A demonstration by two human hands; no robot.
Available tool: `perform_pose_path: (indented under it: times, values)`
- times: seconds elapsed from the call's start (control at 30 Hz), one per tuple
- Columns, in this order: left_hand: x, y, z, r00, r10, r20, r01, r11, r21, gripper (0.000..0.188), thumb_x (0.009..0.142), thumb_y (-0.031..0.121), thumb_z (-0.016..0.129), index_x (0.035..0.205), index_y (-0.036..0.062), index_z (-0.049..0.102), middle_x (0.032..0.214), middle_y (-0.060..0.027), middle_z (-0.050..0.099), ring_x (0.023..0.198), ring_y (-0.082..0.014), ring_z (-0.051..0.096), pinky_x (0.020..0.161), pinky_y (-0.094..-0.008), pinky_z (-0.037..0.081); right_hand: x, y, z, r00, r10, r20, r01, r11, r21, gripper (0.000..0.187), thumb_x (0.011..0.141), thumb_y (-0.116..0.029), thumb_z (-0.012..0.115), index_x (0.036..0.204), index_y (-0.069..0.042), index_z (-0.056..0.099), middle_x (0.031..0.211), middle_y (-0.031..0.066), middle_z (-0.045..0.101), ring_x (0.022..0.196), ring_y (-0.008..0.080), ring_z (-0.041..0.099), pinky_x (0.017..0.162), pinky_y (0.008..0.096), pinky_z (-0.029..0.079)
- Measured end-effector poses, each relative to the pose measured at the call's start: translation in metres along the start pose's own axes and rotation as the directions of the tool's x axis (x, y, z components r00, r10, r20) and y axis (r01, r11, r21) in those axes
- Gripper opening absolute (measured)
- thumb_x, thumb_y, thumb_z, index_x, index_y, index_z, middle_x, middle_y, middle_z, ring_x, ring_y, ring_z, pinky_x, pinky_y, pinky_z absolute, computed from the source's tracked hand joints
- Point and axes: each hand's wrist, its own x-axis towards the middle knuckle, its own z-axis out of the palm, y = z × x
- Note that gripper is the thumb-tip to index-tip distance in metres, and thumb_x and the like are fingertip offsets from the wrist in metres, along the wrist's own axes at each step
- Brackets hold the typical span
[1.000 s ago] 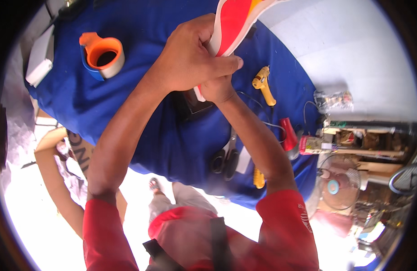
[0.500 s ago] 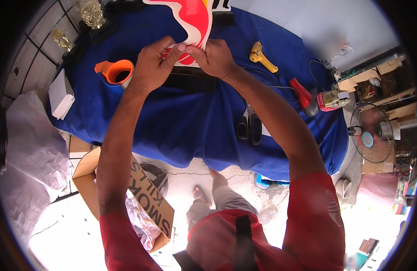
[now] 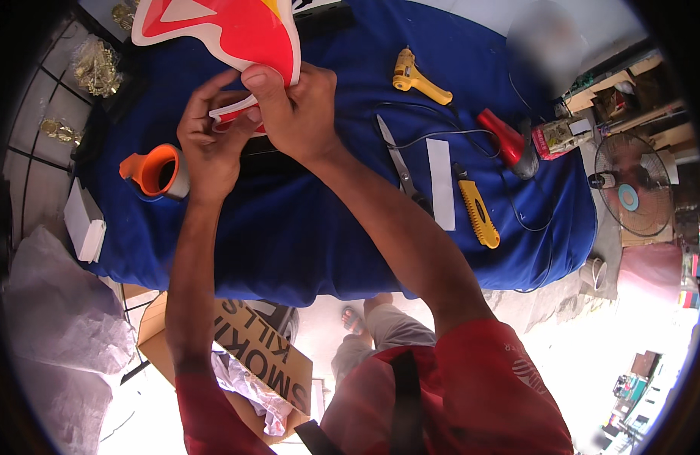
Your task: The person uses a hot glue gun to attach a red and white female figure cutout to a black rectangular base. They then pick up a similar male figure cutout already attached to a base and place both trophies on a shelf among other trophies.
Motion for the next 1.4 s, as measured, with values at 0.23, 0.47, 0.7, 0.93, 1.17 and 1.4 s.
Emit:
perform_pose_path:
  times: [0.23,0.47,0.7,0.93,1.17,1.4]
  values:
    - [0.011,-0.021,0.04,0.76,0.167,-0.628,0.006,0.964,0.264,0.048,0.1,0.023,0.046,0.059,-0.0015,0.049,0.057,-0.0052,0.053,0.056,-0.0133,0.043,0.056,-0.0323,0.034,0.004,-0.004,0.009,0.998,-0.049,-0.03,0.046,0.995,-0.091,0.042,0.096,-0.04,0.069,0.083,0.0,0.071,0.061,0.0074,0.064,0.05,0.0146,0.06,0.045,0.0305,0.043]
    - [-0.001,-0.029,0.035,0.826,0.172,-0.536,0.033,0.936,0.35,0.045,0.098,0.021,0.04,0.061,-0.0021,0.05,0.06,-0.0058,0.054,0.057,-0.0137,0.047,0.058,-0.0303,0.04,0.006,0.005,0.005,0.998,-0.068,-0.017,0.068,0.998,0.005,0.045,0.088,-0.049,0.072,0.077,-0.006,0.075,0.064,0.0111,0.066,0.056,0.0272,0.065,0.048,0.0344,0.048]
    - [0.004,-0.03,0.021,0.873,0.254,-0.415,0.038,0.815,0.579,0.036,0.095,0.015,0.046,0.067,-0.0042,0.055,0.07,-0.0075,0.059,0.062,-0.0142,0.051,0.06,-0.0298,0.042,0.002,0.012,0.014,0.976,-0.203,0.082,0.219,0.891,-0.397,0.056,0.087,-0.058,0.068,0.074,-0.004,0.073,0.062,0.0105,0.063,0.054,0.0262,0.063,0.048,0.036,0.049]
    - [0.0,-0.017,0.027,0.873,0.127,-0.47,0.085,0.911,0.403,0.045,0.097,0.024,0.039,0.066,-0.0038,0.057,0.06,-0.0079,0.056,0.058,-0.0158,0.049,0.057,-0.0331,0.04,-0.002,0.004,0.004,0.982,-0.188,0.034,0.191,0.965,-0.18,0.046,0.093,-0.046,0.069,0.086,-0.001,0.074,0.066,0.0104,0.066,0.056,0.0217,0.065,0.05,0.0316,0.049]
    - [0.0,-0.017,0.027,0.878,0.166,-0.449,0.015,0.928,0.373,0.044,0.097,0.02,0.039,0.064,-0.0039,0.055,0.058,-0.0055,0.054,0.056,-0.0142,0.046,0.053,-0.0321,0.038,-0.004,0.001,0.003,0.993,-0.108,0.043,0.106,0.992,0.065,0.04,0.101,-0.035,0.062,0.088,0.002,0.07,0.064,0.0072,0.065,0.055,0.0101,0.061,0.049,0.0243,0.044]
    - [0.003,-0.021,0.022,0.853,0.001,-0.522,0.152,0.957,0.249,0.045,0.096,0.022,0.038,0.067,-0.0056,0.058,0.061,-0.008,0.057,0.061,-0.0152,0.05,0.06,-0.0341,0.042,0.004,0.003,0.002,0.986,0.046,0.159,-0.054,0.997,0.048,0.035,0.097,-0.037,0.068,0.089,-0.003,0.076,0.064,0.0076,0.069,0.055,0.0131,0.067,0.048,0.0256,0.047]
